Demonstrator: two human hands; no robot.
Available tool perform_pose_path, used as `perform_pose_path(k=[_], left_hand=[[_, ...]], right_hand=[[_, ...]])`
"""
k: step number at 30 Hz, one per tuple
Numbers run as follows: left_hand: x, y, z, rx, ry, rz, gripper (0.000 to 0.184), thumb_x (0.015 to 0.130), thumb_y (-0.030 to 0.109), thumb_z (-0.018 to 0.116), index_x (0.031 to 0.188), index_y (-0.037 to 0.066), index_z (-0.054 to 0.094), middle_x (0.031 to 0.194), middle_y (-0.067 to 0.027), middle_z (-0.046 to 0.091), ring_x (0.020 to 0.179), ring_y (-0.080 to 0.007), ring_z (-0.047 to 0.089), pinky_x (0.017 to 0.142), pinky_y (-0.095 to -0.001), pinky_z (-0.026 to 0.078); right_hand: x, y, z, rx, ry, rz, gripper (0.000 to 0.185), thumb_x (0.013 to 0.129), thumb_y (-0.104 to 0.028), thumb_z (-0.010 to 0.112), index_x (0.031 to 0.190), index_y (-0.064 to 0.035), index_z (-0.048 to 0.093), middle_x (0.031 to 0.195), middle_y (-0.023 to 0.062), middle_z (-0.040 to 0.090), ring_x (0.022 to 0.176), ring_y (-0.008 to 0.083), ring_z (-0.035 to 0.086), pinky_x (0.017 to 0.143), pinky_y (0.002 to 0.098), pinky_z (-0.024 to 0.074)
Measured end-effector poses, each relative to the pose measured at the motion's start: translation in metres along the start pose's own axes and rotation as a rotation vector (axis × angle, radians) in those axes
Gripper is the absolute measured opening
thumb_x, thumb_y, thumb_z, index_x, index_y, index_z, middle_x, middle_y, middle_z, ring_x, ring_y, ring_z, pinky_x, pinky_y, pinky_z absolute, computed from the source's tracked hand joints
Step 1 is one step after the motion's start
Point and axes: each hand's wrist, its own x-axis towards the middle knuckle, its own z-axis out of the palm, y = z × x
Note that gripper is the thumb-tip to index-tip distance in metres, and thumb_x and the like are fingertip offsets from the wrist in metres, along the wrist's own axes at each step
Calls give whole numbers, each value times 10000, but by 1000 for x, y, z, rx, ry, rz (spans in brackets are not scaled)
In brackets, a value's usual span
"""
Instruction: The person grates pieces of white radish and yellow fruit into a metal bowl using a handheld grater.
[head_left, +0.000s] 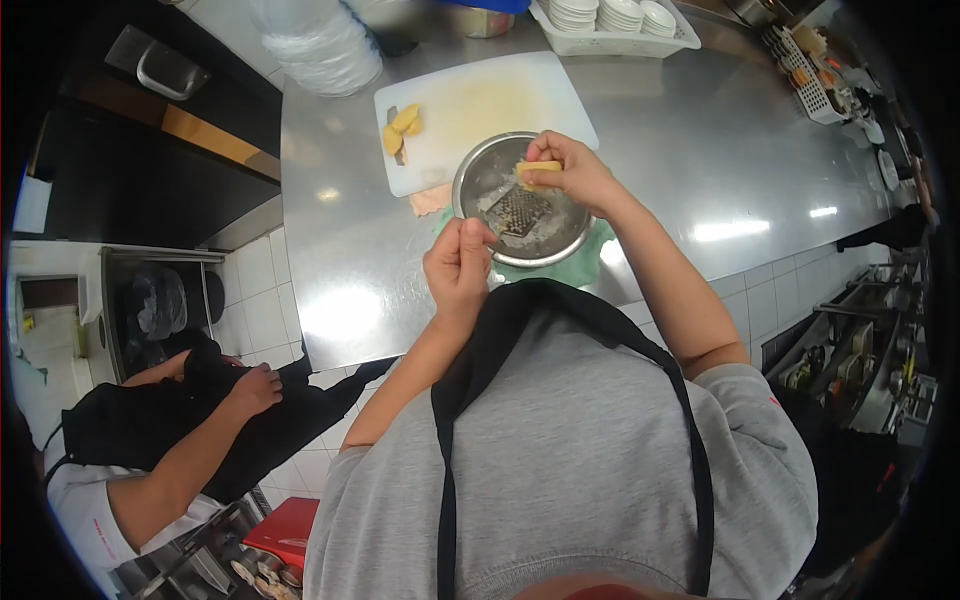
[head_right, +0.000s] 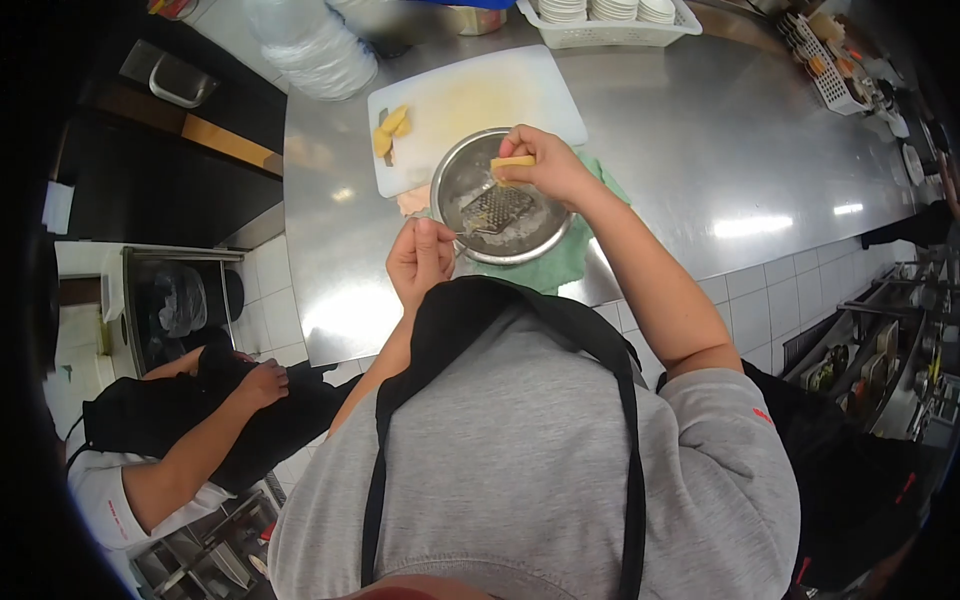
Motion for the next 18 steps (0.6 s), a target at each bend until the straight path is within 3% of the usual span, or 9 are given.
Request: perform_pose_path(k=[9, 13, 16, 18], left_hand=[[-1, -1, 1, 9, -11, 7, 317, 924, 210, 439, 693, 4, 511, 459, 45, 372, 407, -7, 312, 392, -180, 223], [1, -1, 1, 26, -9, 21, 320, 924, 205, 437, 686, 5, 513, 457, 45, 373, 408, -7, 315, 393, -180, 226], [0, -1, 0, 16, 0, 16, 318, 924, 203, 437, 689, 4, 515, 458, 46, 374, 408, -8, 315, 394, -179, 228], [0, -2, 0, 12, 1, 15, 317, 924, 203, 439, 688, 4, 515, 458, 46, 374, 408, -8, 315, 394, -179, 228]], right_hand=[[1, 19, 20, 69, 115, -33, 292, 757, -39, 639, 1031, -43, 538, 808, 1, 568, 763, 82, 544, 705, 213, 437], [3, 32, 25, 42, 62, -43, 287, 772, -49, 627, 1044, -41, 533, 844, 12, 563, 795, 90, 537, 721, 220, 438], [3, 32, 27, 168, 132, -55, 289, 772, -56, 624, 1044, -37, 530, 885, 17, 558, 818, 95, 530, 721, 222, 436], [2, 34, 22, -26, 37, -56, 278, 766, -52, 619, 1032, -40, 540, 848, 23, 569, 795, 88, 535, 710, 226, 434]])
